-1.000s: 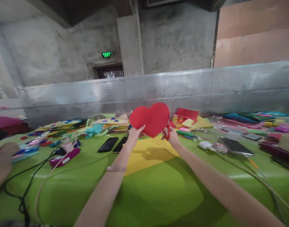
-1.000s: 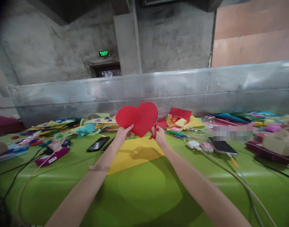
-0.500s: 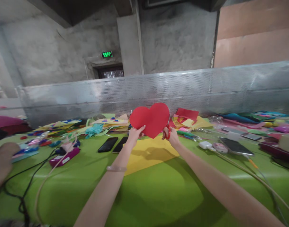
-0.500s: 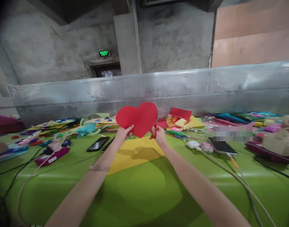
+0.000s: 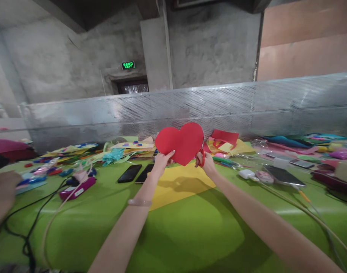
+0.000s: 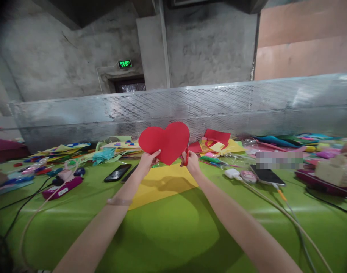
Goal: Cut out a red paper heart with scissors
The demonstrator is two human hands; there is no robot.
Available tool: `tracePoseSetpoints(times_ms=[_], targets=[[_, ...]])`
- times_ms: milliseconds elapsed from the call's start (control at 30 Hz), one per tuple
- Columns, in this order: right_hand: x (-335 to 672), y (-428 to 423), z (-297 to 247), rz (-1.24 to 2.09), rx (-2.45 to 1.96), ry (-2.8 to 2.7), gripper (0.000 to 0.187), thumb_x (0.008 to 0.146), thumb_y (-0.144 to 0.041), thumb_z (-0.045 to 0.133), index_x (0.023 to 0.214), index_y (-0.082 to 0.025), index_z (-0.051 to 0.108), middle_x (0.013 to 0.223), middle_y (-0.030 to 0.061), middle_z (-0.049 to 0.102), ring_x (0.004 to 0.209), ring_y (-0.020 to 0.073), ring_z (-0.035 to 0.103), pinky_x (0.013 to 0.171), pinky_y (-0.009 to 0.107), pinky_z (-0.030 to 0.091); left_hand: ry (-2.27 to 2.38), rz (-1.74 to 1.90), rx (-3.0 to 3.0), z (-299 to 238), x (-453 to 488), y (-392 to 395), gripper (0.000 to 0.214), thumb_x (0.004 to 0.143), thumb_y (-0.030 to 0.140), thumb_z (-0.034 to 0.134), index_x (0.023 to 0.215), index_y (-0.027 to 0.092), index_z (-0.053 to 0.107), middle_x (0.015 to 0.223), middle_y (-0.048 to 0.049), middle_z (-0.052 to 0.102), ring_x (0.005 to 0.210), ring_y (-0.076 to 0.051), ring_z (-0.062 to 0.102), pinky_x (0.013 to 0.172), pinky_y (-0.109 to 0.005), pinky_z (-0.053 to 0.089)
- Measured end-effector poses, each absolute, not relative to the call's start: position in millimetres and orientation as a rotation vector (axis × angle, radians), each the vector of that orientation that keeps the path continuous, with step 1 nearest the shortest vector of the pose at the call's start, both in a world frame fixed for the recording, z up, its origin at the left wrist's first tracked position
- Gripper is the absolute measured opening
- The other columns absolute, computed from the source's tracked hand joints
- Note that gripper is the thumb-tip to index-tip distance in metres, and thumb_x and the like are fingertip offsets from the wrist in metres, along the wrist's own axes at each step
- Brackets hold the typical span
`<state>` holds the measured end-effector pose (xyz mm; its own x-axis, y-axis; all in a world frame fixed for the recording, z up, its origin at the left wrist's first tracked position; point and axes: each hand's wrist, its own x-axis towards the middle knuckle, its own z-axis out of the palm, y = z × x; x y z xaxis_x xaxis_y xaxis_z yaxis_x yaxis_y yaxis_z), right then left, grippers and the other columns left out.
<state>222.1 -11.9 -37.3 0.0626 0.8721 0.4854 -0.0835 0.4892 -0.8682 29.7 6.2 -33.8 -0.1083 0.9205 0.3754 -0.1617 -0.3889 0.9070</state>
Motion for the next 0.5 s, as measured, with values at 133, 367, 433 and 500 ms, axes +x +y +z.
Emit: tracePoseSetpoints(times_ms=[133, 367, 433, 500], targets=[[221.3, -17.4, -34.9, 0.854, -0.777, -1.315, 0.015, 0.068, -0.029, 0.054, 0.059, -0.02, 0.046, 0.039, -0.0054, 0.047, 0.035, 0.01, 0.047, 0.035, 0.021, 0.041, 0.898, 1.648, 1.312, -33.7, 30.1, 6.9, 0.035, 0.056, 0.04, 0.076, 0.075, 0.014, 0.062, 0.043, 0.0025, 0.055, 0.033, -0.009, 0.045, 0.035, -0.022, 0.027], [220.3, -16.0, -37.9, 0.851, -0.774, -1.323, 0.021, 0.068, -0.029, 0.054, 0.053, -0.02, 0.043, 0.038, -0.0052, 0.045, 0.034, 0.0089, 0.046, 0.036, 0.021, 0.042, 0.893, 1.652, 1.311, -33.2, 30.6, 6.2, 0.035, 0.057, 0.039, 0.076, 0.076, 0.013, 0.063, 0.044, 0.0007, 0.058, 0.034, -0.011, 0.048, 0.034, -0.022, 0.028], [220.6, -13.8, -39.1, 0.85, -0.772, -1.321, 0.02, 0.068, -0.029, 0.053, 0.053, -0.02, 0.043, 0.038, -0.0055, 0.045, 0.034, 0.0089, 0.046, 0.036, 0.021, 0.042, 0.897, 1.65, 1.311, -33.6, 30.4, 7.0, 0.035, 0.058, 0.039, 0.076, 0.076, 0.013, 0.063, 0.045, 0.0001, 0.058, 0.034, -0.011, 0.049, 0.034, -0.022, 0.029], [221.0, -11.7, -40.1, 0.851, -0.768, -1.318, 0.02, 0.067, -0.029, 0.053, 0.054, -0.019, 0.044, 0.037, -0.0058, 0.045, 0.033, 0.0089, 0.046, 0.035, 0.021, 0.042, 0.9, 1.643, 1.312, -33.9, 30.2, 7.9, 0.035, 0.058, 0.039, 0.076, 0.076, 0.012, 0.063, 0.045, -0.0003, 0.059, 0.034, -0.011, 0.048, 0.034, -0.022, 0.029]])
